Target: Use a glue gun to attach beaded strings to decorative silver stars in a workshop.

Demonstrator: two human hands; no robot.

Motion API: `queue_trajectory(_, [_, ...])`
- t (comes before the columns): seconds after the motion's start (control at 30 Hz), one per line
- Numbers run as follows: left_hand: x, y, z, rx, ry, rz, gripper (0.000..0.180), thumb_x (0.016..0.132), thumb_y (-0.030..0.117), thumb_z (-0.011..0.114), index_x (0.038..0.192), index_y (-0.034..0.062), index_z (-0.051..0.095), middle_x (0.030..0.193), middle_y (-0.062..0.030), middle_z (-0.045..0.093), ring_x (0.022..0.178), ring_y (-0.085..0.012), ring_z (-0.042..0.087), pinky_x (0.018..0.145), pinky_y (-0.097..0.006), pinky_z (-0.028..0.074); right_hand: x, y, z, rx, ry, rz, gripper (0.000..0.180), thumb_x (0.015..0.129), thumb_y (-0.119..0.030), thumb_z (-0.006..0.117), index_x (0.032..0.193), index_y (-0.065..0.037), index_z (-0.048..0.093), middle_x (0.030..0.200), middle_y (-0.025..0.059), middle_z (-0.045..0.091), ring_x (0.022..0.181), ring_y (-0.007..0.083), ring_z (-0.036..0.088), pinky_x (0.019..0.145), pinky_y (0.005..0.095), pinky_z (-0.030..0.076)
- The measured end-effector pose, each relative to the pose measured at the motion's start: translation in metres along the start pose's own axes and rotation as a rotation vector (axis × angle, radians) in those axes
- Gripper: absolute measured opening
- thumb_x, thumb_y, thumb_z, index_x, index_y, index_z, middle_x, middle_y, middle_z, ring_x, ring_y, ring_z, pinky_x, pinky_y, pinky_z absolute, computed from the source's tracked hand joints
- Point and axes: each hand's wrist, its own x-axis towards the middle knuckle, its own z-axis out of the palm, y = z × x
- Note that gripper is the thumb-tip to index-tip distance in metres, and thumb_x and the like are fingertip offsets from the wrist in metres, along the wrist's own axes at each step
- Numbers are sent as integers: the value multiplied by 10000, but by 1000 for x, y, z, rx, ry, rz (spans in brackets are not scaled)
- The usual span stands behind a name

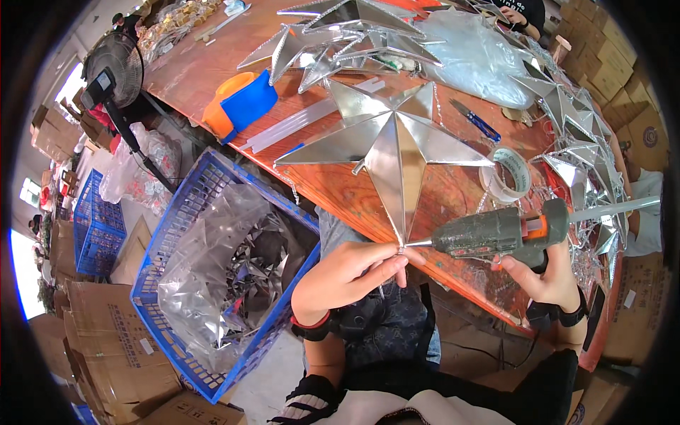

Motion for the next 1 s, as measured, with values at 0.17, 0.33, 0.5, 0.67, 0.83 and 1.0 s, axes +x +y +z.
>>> queue_trajectory(0.17, [1, -5, 2, -30, 33, 85, 225, 931, 145, 481, 1099, 43, 591, 682, -43, 615, 504, -95, 489, 479, -254, 361, 2, -2, 2, -33, 27, -31, 368, 777, 46, 589, 1106, 44, 423, 914, 126, 583, 781, 195, 635, 683, 312, 515])
queue_trajectory(0.33, [0, -3, -2, 8, -1, 24, 226, 931, 147, 479, 1099, 44, 589, 697, -51, 624, 533, -123, 533, 502, -267, 388, 13, -6, -2, -231, 46, -196, 417, 781, 5, 614, 1141, 21, 405, 892, 97, 567, 680, 150, 597, 603, 266, 500])
queue_trajectory(0.5, [1, 3, -4, 11, -29, -7, 227, 932, 156, 477, 1095, 42, 587, 711, -56, 625, 569, -163, 572, 537, -280, 421, 13, -5, 13, 70, 281, 104, 325, 801, -65, 638, 1079, 9, 487, 874, 77, 586, 601, 98, 545, 505, 220, 428])
queue_trajectory(0.67, [0, 3, -5, 21, -83, -30, 239, 942, 182, 456, 1082, 33, 580, 727, -69, 621, 611, -194, 592, 572, -301, 438, 39, -18, 2, 98, 251, 328, 216, 828, -146, 646, 975, -5, 571, 773, 23, 642, 541, 70, 533, 482, 222, 410])
queue_trajectory(0.83, [0, -5, -6, 15, -77, 12, 254, 948, 194, 437, 1084, 29, 575, 726, -80, 617, 632, -208, 596, 592, -312, 442, 45, -14, 8, 189, 338, 287, 147, 841, -161, 631, 866, -19, 607, 676, 6, 627, 453, 39, 459, 418, 202, 345])
queue_trajectory(1.0, [-1, -4, -11, 25, -107, -22, 256, 949, 195, 432, 1086, 31, 573, 725, -82, 616, 624, -216, 594, 590, -318, 442, 47, -14, 6, 143, 287, 333, 140, 846, -155, 624, 851, -16, 608, 671, 18, 618, 508, 63, 492, 468, 221, 377])
